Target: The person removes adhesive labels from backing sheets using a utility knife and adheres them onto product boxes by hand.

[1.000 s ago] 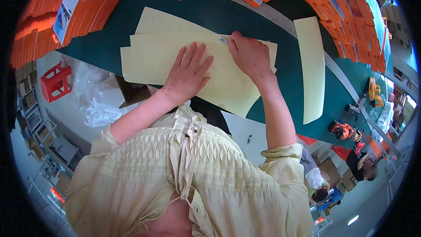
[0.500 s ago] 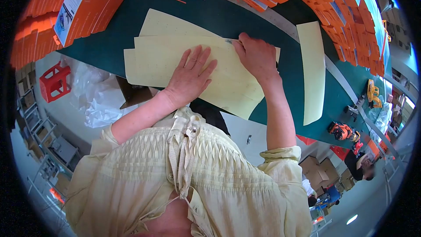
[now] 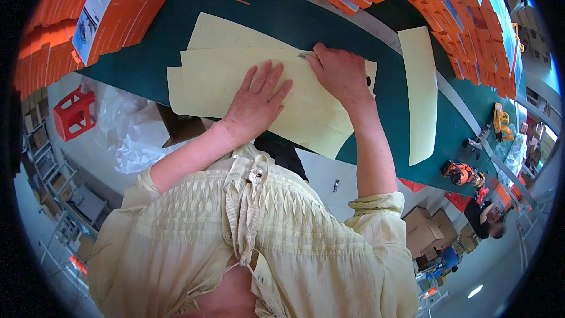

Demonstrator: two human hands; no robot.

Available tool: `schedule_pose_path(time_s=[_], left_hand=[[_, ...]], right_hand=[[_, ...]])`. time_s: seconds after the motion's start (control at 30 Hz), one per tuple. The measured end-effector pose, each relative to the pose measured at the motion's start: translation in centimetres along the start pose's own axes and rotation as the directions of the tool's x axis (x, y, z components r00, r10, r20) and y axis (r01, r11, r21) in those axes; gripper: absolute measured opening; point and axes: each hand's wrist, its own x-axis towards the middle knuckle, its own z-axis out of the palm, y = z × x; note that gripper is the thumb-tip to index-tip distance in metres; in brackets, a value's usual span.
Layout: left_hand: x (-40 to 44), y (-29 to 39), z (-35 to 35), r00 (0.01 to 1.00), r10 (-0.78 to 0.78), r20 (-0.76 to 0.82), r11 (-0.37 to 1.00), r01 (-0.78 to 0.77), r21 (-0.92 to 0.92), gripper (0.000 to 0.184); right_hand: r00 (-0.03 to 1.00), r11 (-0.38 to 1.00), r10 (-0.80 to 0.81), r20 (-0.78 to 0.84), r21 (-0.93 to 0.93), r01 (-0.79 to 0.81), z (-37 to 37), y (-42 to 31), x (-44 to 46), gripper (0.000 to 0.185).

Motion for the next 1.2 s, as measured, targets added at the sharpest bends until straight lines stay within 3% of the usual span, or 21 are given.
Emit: schedule_pose_path(time_s=[0.67,0.77,1.07,1.2], left_hand=[[0.0,0.0,0.0,0.998,0.004,-0.061,1.000,-0.005,-0.016,0.045],[0.0,0.0,0.0,0.998,0.006,-0.058,1.000,-0.007,-0.018,0.045],[-0.1,-0.1,0.1,0.998,0.015,-0.056,1.000,-0.016,-0.017,0.046],[0.0,0.0,0.0,0.999,0.020,-0.037,1.000,-0.020,-0.017,0.046]], right_hand=[[0.994,0.997,-0.071,-0.086,0.019,0.073,0.7,0.9,-0.1,0.025],[0.998,0.999,-0.049,-0.026,-0.012,0.049,0.3,0.7,0.1,0.027],[0.994,0.984,0.046,-0.097,-0.165,-0.061,0.7,-1.3,0.5,0.035],[0.994,0.990,-0.003,-0.108,-0.140,-0.012,0.6,-1.6,0.4,0.033]])
